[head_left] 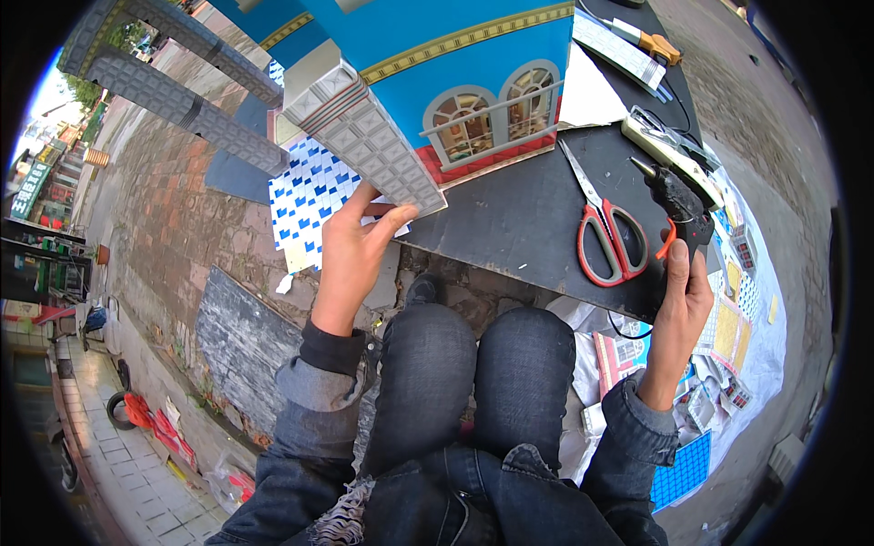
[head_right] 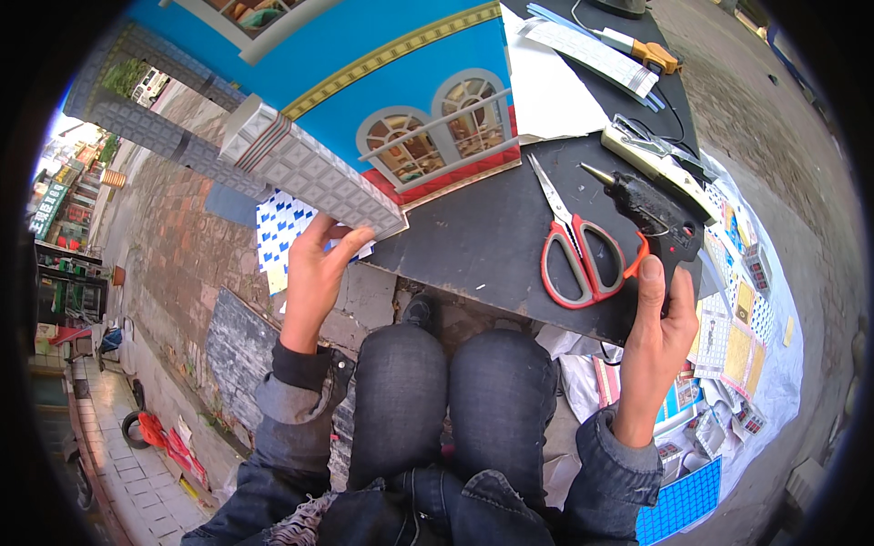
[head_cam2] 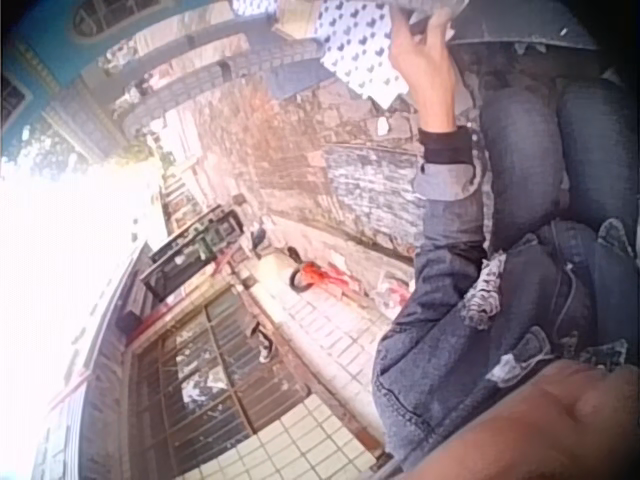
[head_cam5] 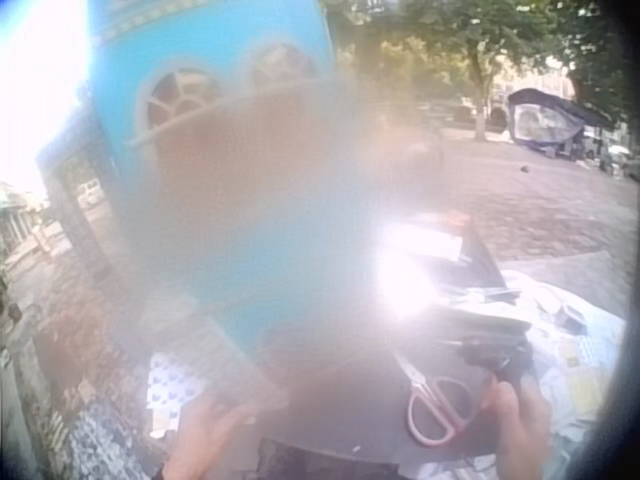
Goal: The person folds patterned paper sheets into rectangular columns and uses a hot glue gun to attach them to a blue paper house model. The person repeatedly applies glue, aligns the columns, and presses them into place on the model's base.
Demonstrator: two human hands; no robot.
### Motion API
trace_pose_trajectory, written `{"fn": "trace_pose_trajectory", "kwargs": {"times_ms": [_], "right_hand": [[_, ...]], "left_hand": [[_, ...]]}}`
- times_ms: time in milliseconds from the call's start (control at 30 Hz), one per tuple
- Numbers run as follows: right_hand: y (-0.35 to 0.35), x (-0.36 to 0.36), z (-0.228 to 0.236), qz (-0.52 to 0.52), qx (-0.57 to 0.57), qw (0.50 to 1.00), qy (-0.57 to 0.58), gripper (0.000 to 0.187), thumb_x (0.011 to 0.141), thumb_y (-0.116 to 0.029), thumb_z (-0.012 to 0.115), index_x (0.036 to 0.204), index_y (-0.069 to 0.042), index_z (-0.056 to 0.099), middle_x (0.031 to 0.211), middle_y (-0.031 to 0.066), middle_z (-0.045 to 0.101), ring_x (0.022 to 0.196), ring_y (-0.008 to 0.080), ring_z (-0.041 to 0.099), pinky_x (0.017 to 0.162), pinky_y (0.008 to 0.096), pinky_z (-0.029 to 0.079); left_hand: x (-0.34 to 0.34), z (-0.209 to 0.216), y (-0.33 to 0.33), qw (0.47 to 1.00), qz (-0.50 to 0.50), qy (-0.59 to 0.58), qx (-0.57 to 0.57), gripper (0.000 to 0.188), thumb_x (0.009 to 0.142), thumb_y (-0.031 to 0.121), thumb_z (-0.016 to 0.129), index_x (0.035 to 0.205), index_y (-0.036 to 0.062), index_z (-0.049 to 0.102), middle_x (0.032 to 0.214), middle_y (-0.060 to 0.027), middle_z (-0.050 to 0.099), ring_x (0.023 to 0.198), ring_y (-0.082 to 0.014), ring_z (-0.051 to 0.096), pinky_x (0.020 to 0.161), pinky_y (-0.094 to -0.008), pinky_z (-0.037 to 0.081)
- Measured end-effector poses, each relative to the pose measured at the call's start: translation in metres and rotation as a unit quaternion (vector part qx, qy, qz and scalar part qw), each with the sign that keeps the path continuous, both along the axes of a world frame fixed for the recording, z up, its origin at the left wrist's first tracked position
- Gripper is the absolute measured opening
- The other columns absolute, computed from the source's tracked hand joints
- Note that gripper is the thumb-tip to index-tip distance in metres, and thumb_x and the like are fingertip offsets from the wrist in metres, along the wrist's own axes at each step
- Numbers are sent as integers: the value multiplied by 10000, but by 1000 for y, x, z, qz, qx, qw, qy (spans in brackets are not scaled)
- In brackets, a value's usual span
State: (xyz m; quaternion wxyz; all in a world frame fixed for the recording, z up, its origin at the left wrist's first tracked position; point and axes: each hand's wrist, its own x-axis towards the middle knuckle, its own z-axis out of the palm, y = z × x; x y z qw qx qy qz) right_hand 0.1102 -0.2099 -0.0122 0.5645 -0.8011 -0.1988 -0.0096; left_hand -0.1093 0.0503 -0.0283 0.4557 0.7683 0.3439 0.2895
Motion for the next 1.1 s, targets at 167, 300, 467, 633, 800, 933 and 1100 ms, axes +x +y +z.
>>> {"fn": "trace_pose_trajectory", "kwargs": {"times_ms": [167,300,467,633,800,933,1100], "right_hand": [[-2,3,-4,4,12,1000,-10,373,1064,-309,612,842,-30,505,791,-34,395,736,68,329,617,246,266],[-4,6,-5,-31,-7,999,3,379,1065,-314,610,834,-33,501,783,-37,377,731,67,312,617,246,259],[3,0,-2,4,32,999,-5,408,1064,-325,611,805,-44,467,769,-45,345,726,65,293,615,247,249],[6,-2,1,-1,26,1000,2,418,1064,-332,610,795,-44,472,769,-49,366,724,62,309,620,243,256],[2,13,-5,-36,8,999,11,415,1062,-373,603,888,3,602,781,-30,457,734,72,362,631,255,310],[-3,27,-10,-77,-123,989,-39,520,993,-450,682,908,58,611,672,99,496,648,139,416,570,336,381],[6,43,-8,-118,-239,960,-82,539,997,-479,645,935,56,636,702,217,633,636,372,606,654,463,487]], "left_hand": [[0,-2,0,1000,0,3,25,441,920,146,766,1312,-3,630,1117,-109,749,914,-157,705,822,-322,575],[-1,-3,0,999,2,8,35,429,920,154,766,1297,-1,635,1112,-114,752,902,-165,717,811,-317,573],[0,-3,1,999,1,5,40,413,921,160,764,1278,-6,639,1095,-119,754,884,-170,717,797,-316,575],[-3,-3,3,999,-4,12,46,410,920,160,764,1275,-4,640,1072,-119,758,873,-167,715,778,-319,580],[-3,-5,4,998,-6,24,58,414,917,157,767,1282,6,642,1053,-114,763,870,-163,715,776,-320,587],[-1,-7,3,999,-4,5,45,427,916,160,771,1294,11,638,1102,-115,761,886,-158,725,783,-314,590],[-1,-6,4,999,-8,-1,41,441,911,159,774,1300,8,632,1110,-120,759,890,-166,727,789,-323,594]]}}
